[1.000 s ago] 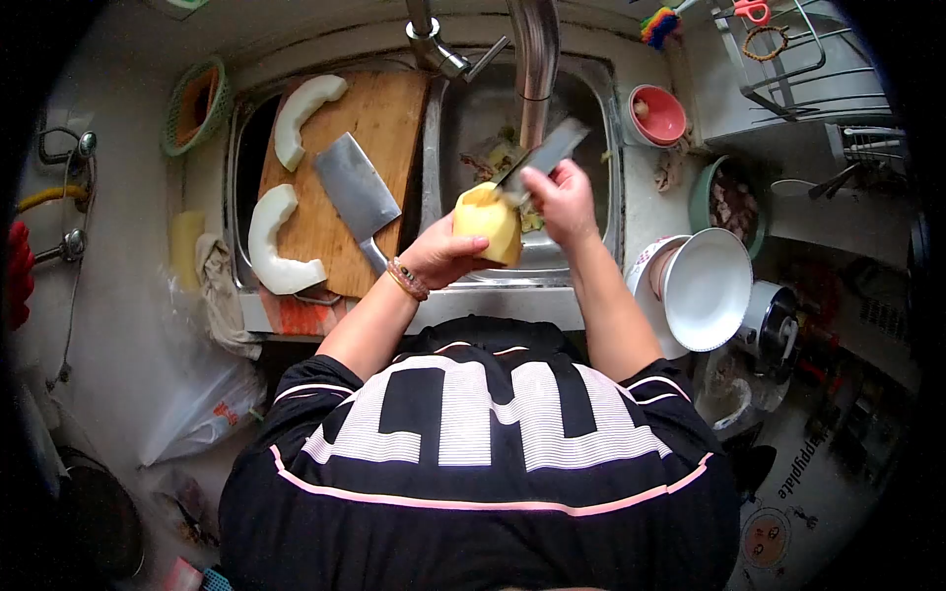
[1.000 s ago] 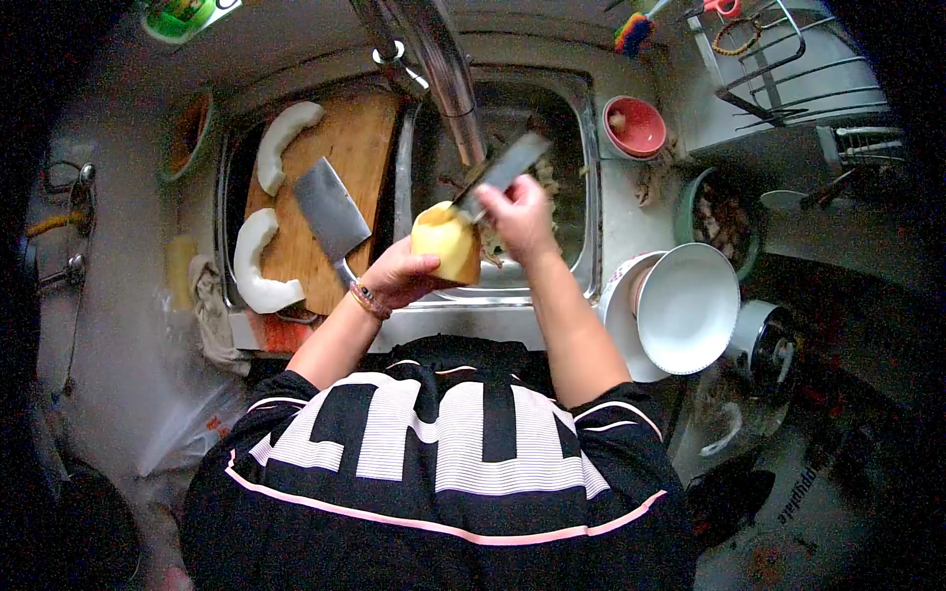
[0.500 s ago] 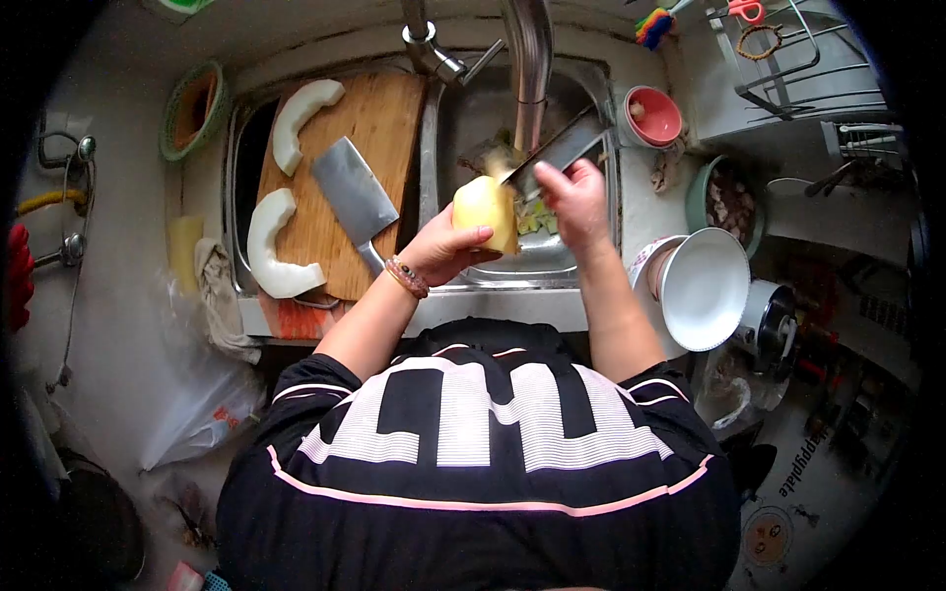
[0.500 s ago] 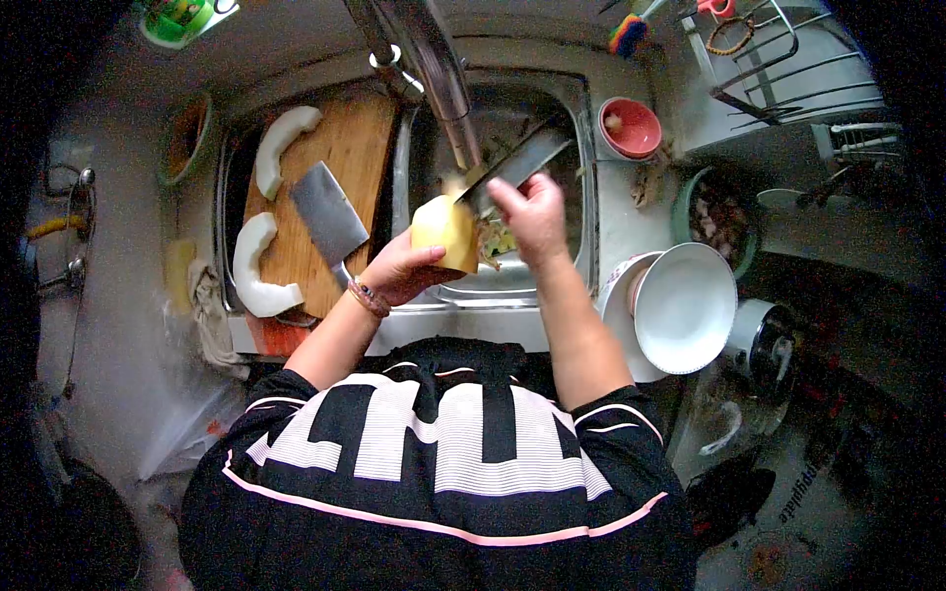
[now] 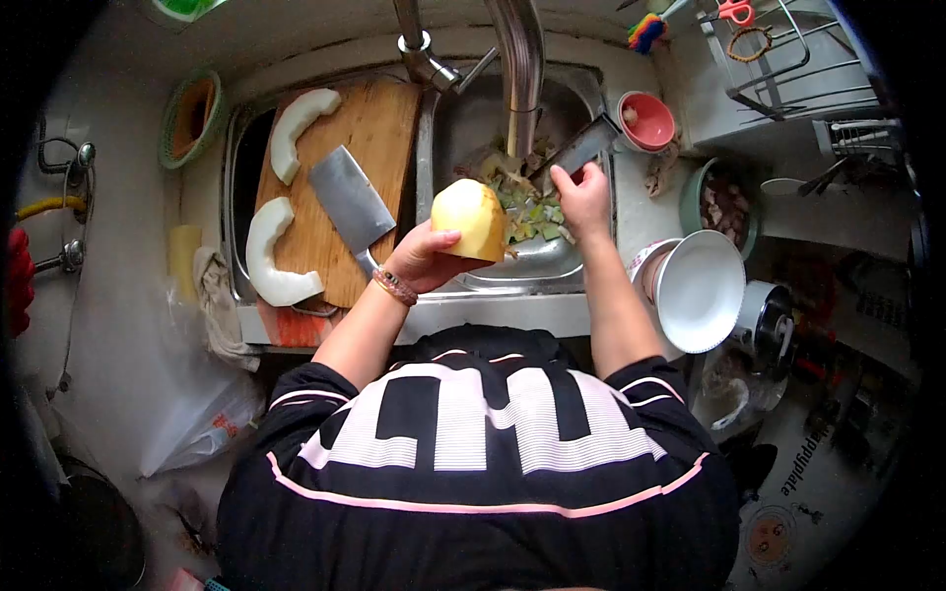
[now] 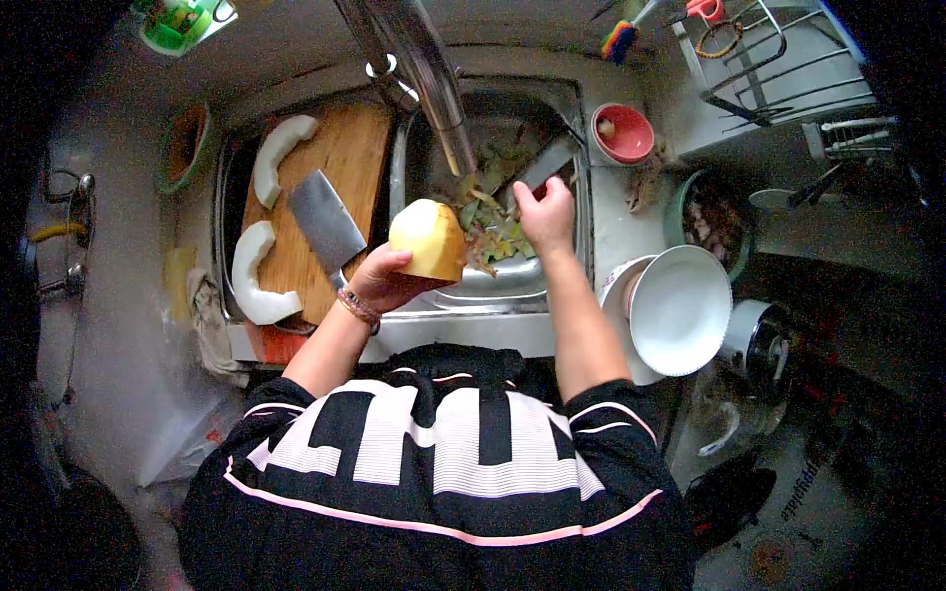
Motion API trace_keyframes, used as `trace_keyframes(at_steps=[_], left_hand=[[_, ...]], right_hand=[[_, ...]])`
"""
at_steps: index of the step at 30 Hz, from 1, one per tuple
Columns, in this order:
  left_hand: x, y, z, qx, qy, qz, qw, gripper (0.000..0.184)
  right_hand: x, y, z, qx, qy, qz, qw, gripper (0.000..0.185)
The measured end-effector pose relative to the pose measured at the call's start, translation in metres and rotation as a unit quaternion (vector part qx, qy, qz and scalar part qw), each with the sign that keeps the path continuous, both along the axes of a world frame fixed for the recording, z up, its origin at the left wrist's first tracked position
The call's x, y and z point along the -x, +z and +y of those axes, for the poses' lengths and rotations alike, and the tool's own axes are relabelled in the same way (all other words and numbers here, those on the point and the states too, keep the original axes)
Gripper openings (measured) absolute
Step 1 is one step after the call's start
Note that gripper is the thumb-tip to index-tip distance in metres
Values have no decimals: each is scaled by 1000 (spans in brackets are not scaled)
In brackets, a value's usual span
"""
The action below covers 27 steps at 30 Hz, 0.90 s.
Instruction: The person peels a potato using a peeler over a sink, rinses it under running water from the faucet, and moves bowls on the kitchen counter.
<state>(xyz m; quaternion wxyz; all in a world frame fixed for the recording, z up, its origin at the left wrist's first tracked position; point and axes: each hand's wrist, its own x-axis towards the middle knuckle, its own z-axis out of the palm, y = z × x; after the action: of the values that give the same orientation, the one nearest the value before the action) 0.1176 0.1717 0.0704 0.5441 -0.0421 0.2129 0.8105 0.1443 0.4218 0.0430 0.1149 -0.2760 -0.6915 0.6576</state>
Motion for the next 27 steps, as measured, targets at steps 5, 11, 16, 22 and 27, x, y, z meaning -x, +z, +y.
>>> trace_keyframes(at_steps=[5, 11, 16, 22, 27], left_hand=[[9, -1, 0, -27, 19, 25, 999, 74], [15, 13, 12, -50, 3, 55, 997, 82], [13, 8, 13, -19, 5, 44, 999, 80], [13, 4, 8, -5, 7, 53, 999, 81], [14, 16, 12, -73, 8, 26, 997, 85]], right_hand=[[0, 22, -17, 68, 30, 52, 996, 10], [-7, 41, -36, 76, 68, 59, 993, 11], [-7, 33, -38, -118, 76, 133, 981, 13], [-9, 34, -31, -122, 40, 146, 981, 15], [-19, 53, -34, -12, 50, 82, 995, 18]])
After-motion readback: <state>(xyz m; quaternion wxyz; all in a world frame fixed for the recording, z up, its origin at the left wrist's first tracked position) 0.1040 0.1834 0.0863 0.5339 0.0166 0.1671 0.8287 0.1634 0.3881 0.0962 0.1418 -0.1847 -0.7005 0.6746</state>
